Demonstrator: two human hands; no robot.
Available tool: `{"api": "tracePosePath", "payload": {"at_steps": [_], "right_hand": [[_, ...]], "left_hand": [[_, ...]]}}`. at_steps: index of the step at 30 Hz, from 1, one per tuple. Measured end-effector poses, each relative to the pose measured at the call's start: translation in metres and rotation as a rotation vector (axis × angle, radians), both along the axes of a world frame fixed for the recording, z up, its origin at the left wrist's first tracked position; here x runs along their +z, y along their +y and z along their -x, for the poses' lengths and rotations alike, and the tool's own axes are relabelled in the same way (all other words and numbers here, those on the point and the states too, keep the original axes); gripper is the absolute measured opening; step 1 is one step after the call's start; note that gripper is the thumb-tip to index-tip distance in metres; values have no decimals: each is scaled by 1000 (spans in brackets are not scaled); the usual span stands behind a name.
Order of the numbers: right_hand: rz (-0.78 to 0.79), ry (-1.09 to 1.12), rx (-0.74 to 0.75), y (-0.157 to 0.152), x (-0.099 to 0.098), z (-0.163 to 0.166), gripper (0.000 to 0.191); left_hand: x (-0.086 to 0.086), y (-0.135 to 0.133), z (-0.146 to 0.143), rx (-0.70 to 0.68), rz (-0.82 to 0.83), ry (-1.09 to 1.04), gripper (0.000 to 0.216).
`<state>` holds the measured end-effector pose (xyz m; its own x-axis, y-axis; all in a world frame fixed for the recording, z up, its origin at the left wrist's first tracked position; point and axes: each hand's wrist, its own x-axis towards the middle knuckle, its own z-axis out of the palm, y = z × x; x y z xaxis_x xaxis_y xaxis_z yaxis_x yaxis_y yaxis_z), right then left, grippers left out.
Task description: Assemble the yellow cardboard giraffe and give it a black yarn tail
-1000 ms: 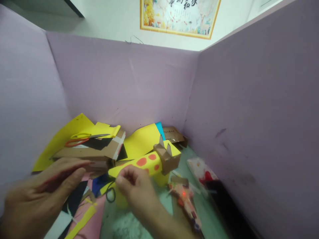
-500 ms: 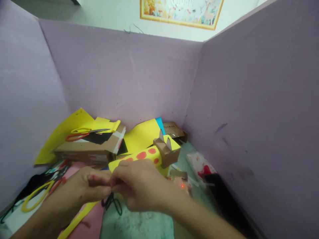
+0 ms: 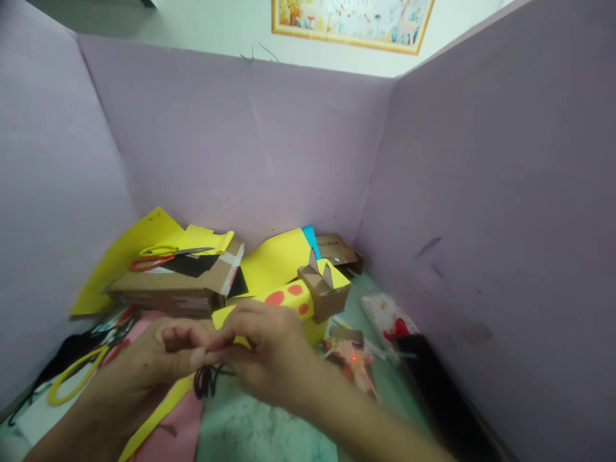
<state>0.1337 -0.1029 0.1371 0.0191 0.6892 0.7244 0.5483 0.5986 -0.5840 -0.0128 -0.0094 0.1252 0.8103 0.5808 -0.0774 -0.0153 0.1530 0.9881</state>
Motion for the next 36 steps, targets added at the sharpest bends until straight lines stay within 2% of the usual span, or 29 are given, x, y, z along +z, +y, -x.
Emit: {"api": "tracePosePath", "payload": {"at_steps": [6, 10, 13, 16, 22, 29, 36], "right_hand": [[75, 34, -64, -12, 3, -5, 7], [165, 10, -103, -20, -1, -8, 16], [147, 28, -92, -20, -4, -3, 10], [118, 58, -70, -17, -3, 3, 4], [61, 71, -93, -16, 1, 11, 9], [-15, 205, -146, -12, -5, 20, 8], [58, 359, -245, -14, -9, 31, 8]], "left_hand": [[8, -1, 3, 56, -34, 22, 28], [14, -1, 11, 122, -25, -9, 25], [17, -4, 15, 158, -49, -23, 24], [20, -7, 14, 136, -72, 28, 29], [15, -8, 11, 92, -92, 42, 28], [13, -11, 8, 69, -94, 29, 27], [8, -11, 9, 105, -97, -30, 21]]}}
